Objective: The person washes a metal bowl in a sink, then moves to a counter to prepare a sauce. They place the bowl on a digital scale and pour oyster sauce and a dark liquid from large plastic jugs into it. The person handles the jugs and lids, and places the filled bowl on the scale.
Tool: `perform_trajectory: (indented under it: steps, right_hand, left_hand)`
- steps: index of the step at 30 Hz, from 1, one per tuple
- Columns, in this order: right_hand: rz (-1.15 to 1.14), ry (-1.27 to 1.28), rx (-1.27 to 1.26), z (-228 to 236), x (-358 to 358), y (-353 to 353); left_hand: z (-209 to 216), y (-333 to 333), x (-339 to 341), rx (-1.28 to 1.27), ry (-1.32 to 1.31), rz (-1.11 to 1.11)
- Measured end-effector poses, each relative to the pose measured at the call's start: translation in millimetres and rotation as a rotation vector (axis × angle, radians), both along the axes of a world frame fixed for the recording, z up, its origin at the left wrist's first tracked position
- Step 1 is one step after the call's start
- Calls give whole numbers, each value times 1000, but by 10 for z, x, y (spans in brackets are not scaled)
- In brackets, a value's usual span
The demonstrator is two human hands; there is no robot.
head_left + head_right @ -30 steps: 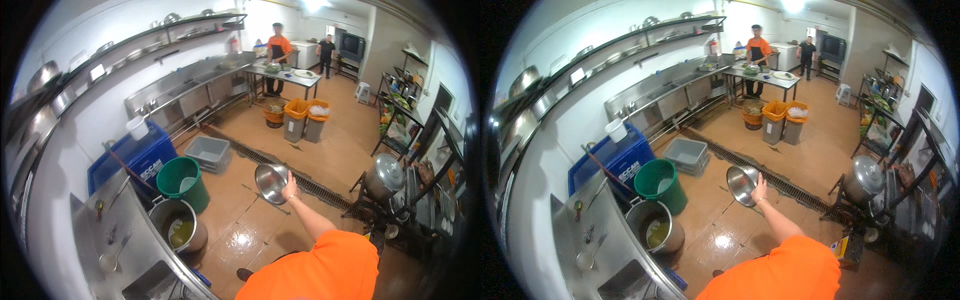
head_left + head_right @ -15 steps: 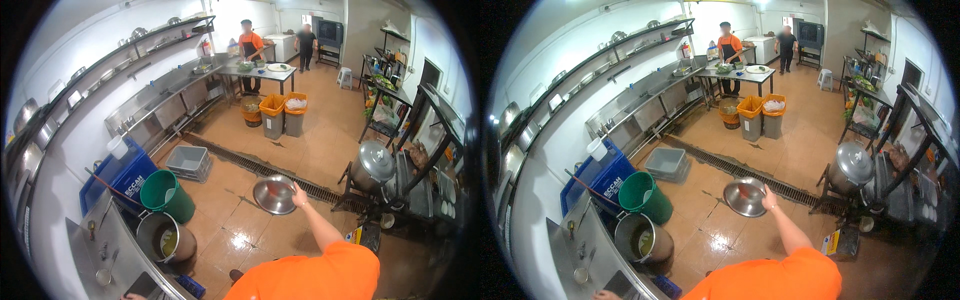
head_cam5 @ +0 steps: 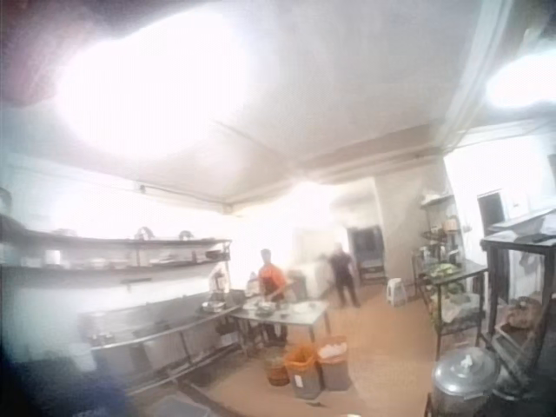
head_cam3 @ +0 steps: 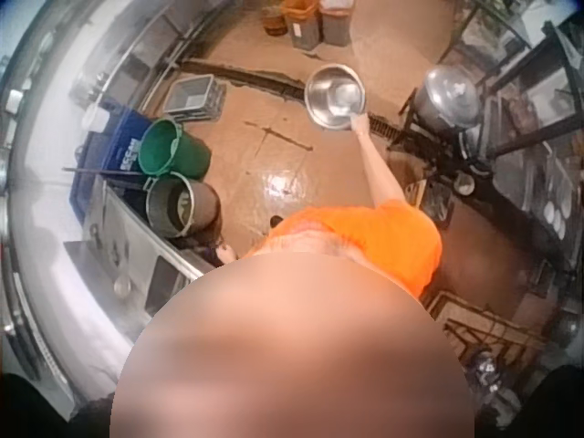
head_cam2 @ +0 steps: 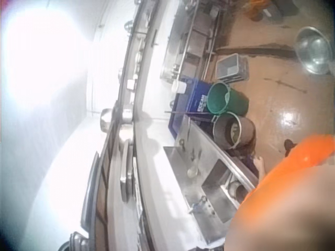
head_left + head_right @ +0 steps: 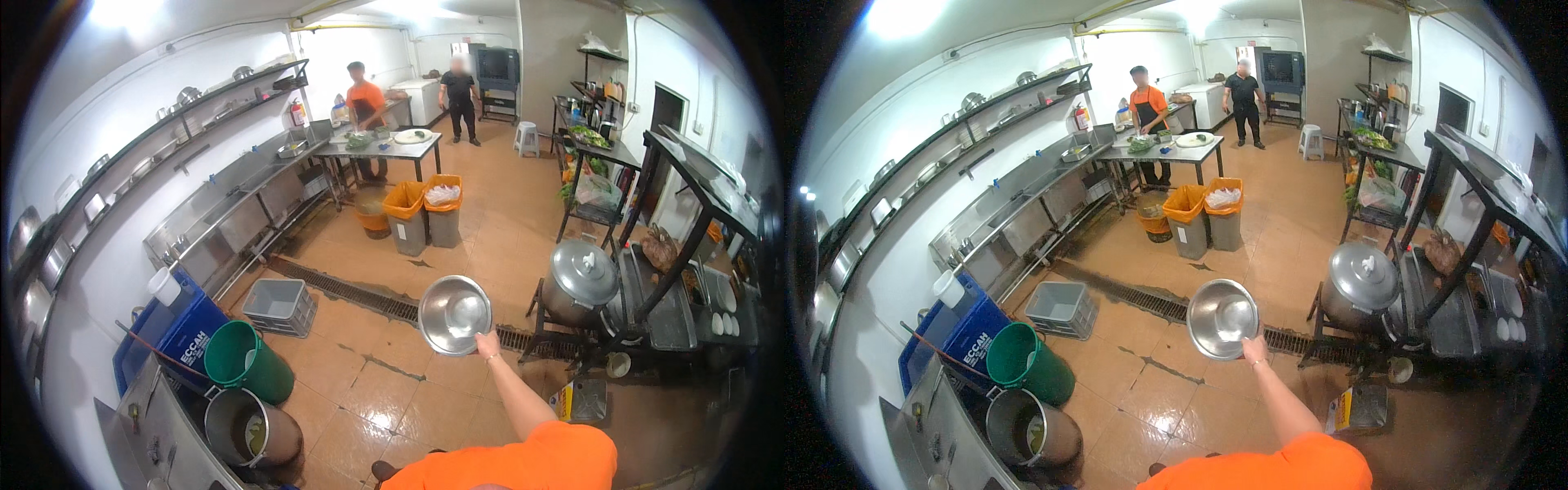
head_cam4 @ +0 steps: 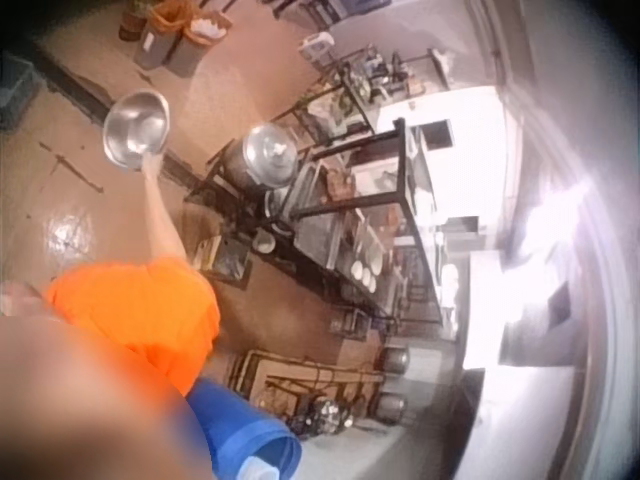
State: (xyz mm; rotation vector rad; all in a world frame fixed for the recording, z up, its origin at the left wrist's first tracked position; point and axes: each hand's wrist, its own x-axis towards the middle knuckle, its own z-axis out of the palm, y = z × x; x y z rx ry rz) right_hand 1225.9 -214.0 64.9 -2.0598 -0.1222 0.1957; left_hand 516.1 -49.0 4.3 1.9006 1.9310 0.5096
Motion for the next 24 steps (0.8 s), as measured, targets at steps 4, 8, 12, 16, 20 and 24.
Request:
perform_trajectory:
  steps: [4, 8, 12, 16, 20, 24]
  right_hand:
    - [90, 553, 603, 62, -852, 539]
    - [355, -419, 377, 420, -688, 646]
    - [612, -320, 361, 1650, -1188, 973]
    - [691, -691, 384, 2058, -1223, 1283]
    - [713, -697, 444, 2271, -1388, 1418]
    - [671, -772, 544, 2472, -1514, 1460]
  left_hand:
    - [-205, -775, -491, -273, 183, 128]
    - [-484, -904, -435, -330, 212, 6]
    - [-562, -1343, -700, -337, 287, -39]
    - [-701, -1476, -704, -369, 188, -21]
    - [-808, -1542, -668, -415, 131, 22]
    - [-851, -1536, -580, -443, 89, 18]
